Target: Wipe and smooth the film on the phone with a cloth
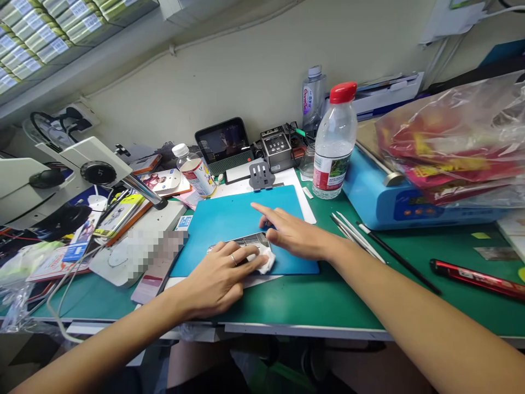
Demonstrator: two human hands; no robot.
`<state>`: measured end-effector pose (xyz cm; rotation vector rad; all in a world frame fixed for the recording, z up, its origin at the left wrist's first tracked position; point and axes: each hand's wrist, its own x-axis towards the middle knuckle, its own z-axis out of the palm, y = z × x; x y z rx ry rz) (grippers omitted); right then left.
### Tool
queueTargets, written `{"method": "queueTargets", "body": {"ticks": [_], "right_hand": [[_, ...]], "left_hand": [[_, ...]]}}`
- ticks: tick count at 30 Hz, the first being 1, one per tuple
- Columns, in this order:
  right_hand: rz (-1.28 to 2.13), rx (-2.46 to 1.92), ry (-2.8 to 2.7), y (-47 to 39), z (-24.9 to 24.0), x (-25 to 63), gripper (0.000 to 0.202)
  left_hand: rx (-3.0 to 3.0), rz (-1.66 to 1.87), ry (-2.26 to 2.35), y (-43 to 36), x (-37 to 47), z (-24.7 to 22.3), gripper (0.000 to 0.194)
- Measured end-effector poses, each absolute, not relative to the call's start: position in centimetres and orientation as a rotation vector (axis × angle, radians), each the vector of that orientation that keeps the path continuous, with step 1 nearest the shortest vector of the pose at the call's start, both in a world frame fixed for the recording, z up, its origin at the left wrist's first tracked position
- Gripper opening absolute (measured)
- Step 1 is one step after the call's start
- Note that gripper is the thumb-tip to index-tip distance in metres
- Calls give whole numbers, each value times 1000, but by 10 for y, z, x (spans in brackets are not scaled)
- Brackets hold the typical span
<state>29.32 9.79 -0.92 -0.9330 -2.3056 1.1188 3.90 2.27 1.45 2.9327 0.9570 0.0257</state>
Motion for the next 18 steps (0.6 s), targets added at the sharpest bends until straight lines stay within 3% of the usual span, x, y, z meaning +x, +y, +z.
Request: {"method": "queueTargets", "body": {"ticks": [18], "right_hand": [[1095,-978,-2335,99,-7,291,117]], "left_hand": [[2887,-37,1145,23,7,17,65]]}}
